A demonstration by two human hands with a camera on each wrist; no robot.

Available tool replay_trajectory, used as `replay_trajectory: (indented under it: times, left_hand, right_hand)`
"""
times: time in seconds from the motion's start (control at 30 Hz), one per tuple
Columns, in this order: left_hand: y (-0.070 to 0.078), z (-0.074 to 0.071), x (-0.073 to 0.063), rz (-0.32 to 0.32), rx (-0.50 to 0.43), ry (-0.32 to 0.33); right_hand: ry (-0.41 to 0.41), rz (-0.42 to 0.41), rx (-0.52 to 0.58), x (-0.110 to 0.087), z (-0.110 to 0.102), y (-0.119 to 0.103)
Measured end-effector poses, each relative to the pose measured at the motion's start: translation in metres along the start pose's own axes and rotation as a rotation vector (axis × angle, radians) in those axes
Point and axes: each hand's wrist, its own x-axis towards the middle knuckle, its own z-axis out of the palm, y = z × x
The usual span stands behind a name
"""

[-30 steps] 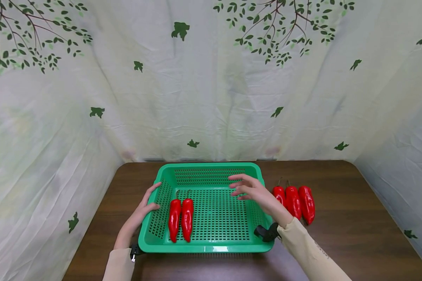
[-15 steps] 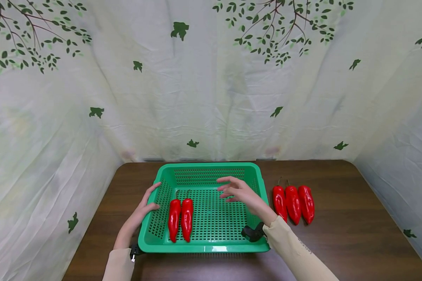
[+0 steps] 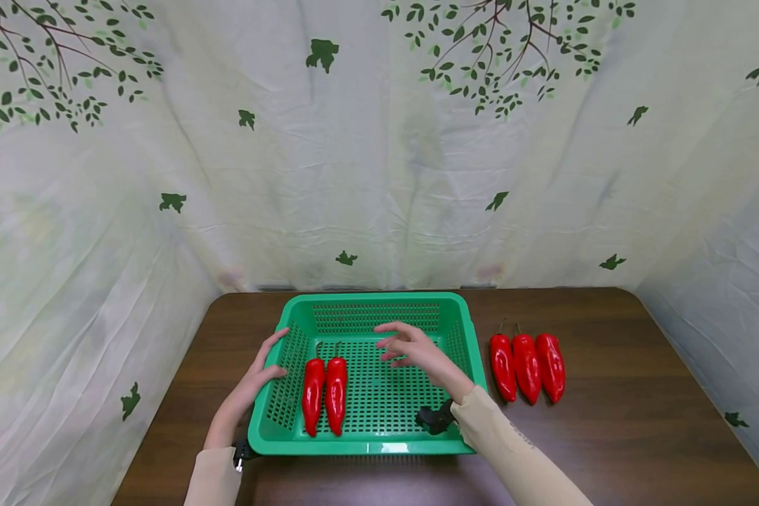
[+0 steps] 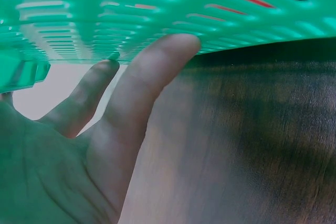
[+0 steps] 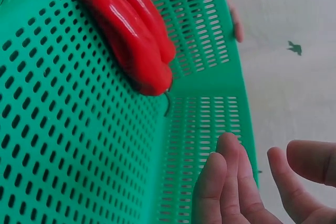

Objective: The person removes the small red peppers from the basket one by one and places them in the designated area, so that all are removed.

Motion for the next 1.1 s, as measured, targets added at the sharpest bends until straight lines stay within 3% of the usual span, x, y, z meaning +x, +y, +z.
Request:
replay_trajectory:
  times: [0.6, 1.1]
  left_hand:
    - [0.0, 0.0, 0.0, 0.0, -0.005, -0.001]
    - [0.002, 0.001, -0.001, 0.002, -0.011, -0.013]
  right_hand:
    - [-0.015, 0.023, -0.003, 0.016, 0.021, 0.009]
    - [-0.022, 0.119, 0.024, 0.028, 0.043, 0.019]
